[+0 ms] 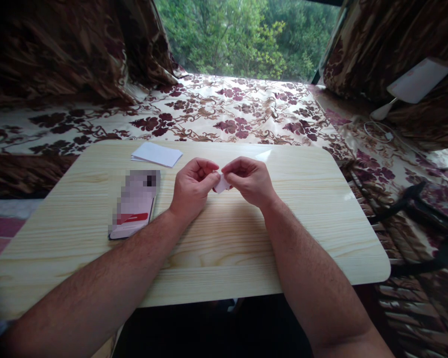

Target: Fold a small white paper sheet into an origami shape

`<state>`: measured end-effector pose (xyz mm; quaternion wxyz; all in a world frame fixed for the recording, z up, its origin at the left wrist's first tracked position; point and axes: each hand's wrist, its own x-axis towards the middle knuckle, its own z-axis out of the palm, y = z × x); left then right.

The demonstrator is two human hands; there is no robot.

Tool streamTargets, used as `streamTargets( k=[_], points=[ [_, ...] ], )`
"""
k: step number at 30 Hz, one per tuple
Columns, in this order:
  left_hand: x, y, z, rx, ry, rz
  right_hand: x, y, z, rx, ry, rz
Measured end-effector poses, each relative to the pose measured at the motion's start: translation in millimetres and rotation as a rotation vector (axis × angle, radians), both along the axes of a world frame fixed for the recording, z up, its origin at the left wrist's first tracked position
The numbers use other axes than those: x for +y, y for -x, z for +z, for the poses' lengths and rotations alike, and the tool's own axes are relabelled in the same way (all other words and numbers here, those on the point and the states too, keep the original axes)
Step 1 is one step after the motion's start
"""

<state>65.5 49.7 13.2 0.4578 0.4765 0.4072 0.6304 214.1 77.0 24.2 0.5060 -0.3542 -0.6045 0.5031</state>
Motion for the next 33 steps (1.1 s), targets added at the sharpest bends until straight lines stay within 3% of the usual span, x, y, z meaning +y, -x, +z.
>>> streamTargets(
  k=[33],
  points=[
    [1.9, 1.4, -3.9, 0.070, -0.050, -0.033, -0.4, 3.2, -0.1, 0.033, -0.036, 0.001]
  ],
)
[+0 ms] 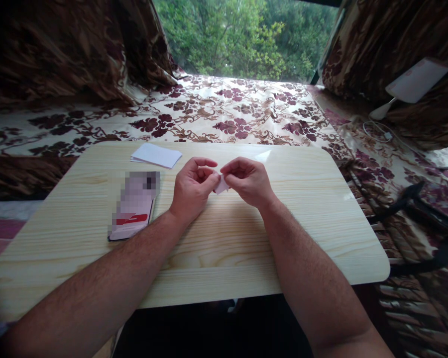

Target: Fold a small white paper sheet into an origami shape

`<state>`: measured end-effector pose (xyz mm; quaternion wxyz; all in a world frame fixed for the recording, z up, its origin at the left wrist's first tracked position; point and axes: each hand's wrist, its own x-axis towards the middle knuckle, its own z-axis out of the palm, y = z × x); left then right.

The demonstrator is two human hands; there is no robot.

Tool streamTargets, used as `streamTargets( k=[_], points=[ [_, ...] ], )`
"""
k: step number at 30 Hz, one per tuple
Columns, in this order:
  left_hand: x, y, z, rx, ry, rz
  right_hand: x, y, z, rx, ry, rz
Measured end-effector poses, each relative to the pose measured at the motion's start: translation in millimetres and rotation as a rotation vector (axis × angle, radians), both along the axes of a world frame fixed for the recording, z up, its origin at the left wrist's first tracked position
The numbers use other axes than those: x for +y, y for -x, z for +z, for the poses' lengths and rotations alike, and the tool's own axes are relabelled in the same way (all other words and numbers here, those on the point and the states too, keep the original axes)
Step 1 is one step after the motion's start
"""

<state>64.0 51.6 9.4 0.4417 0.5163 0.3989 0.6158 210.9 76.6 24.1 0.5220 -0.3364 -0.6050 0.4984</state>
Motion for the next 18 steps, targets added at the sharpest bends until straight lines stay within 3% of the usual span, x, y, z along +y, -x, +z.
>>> streamTargets(
  k=[12, 18],
  points=[
    [-3.8, -2.2, 2.3, 0.002, -0.021, -0.037, -1.1, -0.3, 3.2, -0.044, 0.037, 0.008],
    [-7.6, -5.1, 6.2, -0.041, 0.052, -0.021, -2.2, 1.3, 3.2, -0.047, 0.016, -0.006]
  ],
)
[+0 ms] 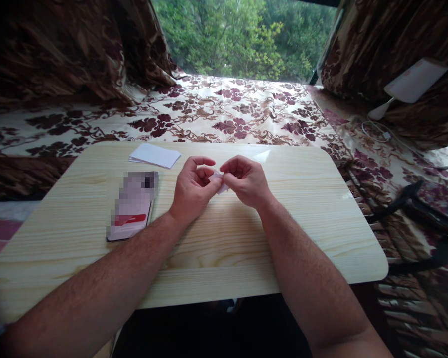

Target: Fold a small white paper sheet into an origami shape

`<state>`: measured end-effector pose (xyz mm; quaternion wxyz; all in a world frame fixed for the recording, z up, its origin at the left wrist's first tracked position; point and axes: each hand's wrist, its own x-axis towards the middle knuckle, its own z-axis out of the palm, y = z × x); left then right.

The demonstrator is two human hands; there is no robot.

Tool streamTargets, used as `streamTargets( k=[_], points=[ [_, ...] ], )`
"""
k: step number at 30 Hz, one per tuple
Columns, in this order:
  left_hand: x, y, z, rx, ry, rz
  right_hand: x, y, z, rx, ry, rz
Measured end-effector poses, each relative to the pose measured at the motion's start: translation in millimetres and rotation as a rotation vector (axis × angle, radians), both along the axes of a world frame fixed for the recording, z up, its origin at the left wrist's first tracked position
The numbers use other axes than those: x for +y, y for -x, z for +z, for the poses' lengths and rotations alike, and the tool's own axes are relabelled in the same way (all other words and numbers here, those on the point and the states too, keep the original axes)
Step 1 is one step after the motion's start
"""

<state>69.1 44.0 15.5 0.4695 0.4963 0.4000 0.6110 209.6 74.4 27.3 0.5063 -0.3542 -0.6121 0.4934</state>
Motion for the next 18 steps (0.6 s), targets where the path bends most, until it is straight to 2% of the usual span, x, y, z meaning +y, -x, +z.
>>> streamTargets(
  k=[13, 18],
  points=[
    [2.8, -0.5, -1.8, -0.035, 0.035, 0.033, 0.5, 0.0, -2.2, 0.047, -0.015, 0.022],
    [5.4, 1.0, -1.9, -0.075, 0.058, 0.052, 2.7, -3.9, -1.5, 0.060, 0.105, 0.006]
  ],
)
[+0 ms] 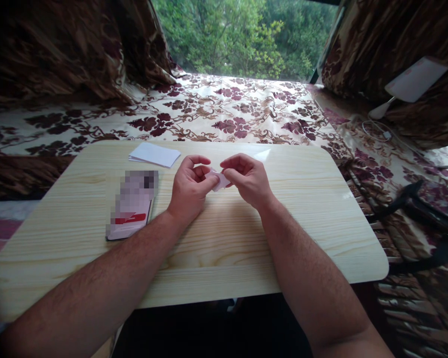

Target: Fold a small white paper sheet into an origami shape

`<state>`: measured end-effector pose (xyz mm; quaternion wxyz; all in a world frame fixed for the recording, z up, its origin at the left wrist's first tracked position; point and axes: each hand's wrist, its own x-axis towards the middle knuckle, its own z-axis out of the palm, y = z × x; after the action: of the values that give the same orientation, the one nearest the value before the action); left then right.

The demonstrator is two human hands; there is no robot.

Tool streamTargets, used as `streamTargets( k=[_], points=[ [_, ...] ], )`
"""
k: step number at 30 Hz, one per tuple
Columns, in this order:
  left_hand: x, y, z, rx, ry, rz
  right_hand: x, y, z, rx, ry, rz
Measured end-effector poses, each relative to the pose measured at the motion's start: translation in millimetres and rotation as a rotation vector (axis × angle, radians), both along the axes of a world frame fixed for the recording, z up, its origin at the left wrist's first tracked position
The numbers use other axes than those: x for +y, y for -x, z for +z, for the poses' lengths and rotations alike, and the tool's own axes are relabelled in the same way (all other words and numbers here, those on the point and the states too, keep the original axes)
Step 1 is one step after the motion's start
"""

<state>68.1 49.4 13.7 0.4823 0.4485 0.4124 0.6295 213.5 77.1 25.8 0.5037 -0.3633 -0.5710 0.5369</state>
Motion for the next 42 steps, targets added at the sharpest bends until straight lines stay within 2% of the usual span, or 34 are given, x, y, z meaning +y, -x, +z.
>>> streamTargets(
  k=[3, 5, 20, 37, 42],
  points=[
    [2.7, 1.7, -1.0, -0.040, 0.011, 0.012, 2.9, -3.6, -1.5, 0.048, 0.101, 0.032],
    [3.8, 2.6, -1.6, -0.059, 0.016, 0.011, 3.9, -4.5, -2.2, 0.056, 0.110, 0.043],
    [4.4, 4.5, -4.3, -0.125, 0.102, -0.042, -0.6, 2.0, -1.5, -0.024, -0.100, 0.002],
    [4.2, 4.5, -2.7, -0.146, 0.119, -0.043, -0.9, 2.1, -2.6, 0.001, -0.097, 0.003],
    [3.5, 3.7, -2.5, -0.117, 0.098, -0.023, -0.9, 0.7, -0.9, -0.022, -0.055, 0.010]
  ],
)
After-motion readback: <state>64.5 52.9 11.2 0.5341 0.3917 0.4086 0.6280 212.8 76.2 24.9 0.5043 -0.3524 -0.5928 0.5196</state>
